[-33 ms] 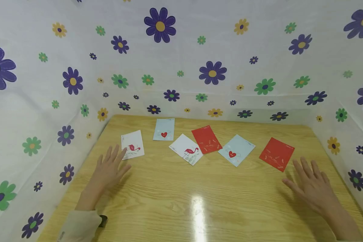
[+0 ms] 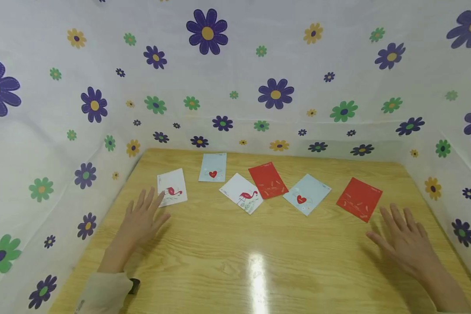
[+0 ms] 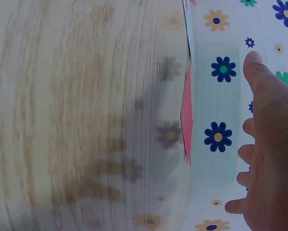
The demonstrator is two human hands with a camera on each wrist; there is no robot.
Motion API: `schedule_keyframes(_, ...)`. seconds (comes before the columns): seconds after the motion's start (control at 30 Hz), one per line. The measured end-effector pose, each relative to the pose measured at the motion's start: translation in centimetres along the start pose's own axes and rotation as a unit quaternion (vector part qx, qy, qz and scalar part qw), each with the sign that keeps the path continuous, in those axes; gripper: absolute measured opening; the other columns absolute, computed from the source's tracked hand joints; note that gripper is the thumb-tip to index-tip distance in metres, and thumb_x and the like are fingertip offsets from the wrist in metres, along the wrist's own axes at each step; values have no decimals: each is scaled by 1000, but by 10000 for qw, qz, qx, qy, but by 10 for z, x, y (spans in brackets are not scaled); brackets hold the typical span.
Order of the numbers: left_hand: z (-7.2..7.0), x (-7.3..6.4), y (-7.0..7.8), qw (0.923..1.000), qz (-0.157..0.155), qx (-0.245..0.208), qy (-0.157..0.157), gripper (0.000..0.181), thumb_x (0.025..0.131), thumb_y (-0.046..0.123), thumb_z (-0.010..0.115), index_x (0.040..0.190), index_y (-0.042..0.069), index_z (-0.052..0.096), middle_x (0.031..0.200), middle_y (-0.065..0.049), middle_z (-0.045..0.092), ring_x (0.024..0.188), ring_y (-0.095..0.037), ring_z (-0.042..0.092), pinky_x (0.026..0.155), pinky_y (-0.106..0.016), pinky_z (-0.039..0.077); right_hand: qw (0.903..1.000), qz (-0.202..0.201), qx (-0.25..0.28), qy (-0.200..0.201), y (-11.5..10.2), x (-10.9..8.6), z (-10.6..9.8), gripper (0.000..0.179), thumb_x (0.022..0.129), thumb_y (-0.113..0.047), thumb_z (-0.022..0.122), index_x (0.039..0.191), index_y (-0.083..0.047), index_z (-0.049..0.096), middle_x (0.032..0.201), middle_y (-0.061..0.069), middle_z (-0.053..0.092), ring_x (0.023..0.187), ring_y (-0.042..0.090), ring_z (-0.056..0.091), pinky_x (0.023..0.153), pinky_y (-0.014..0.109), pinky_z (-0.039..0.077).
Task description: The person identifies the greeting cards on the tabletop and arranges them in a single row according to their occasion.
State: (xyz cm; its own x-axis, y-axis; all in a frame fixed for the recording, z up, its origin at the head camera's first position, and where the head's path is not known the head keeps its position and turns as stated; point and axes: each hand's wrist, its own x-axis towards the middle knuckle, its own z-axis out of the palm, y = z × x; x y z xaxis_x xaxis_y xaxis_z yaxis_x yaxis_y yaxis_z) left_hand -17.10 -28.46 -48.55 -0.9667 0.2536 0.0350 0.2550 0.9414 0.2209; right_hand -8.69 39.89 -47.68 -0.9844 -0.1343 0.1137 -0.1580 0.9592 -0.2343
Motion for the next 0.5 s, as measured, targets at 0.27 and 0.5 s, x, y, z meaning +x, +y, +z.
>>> schedule_keyframes(0.27, 8, 6, 3, 10000, 20, -30, -57, 74, 107, 49, 50, 163, 6, 27, 168, -26, 14, 154, -49, 7, 117, -73, 8, 10000, 75, 55, -29, 2, -2, -2, 87, 105, -47, 54, 162, 5, 12, 166, 33, 2, 152, 51, -13, 111, 80, 2)
schedule_keyframes(0.5, 6, 8, 11, 9997, 174, -173, 97, 74, 107, 48, 51, 162, 6, 28, 169, -25, 14, 154, -49, 9, 117, -73, 11, 9989, -43, 436, 135, -12, 6, 0, 85, 105, -42, 56, 163, 2, 11, 167, 31, 3, 154, 47, -11, 112, 79, 3)
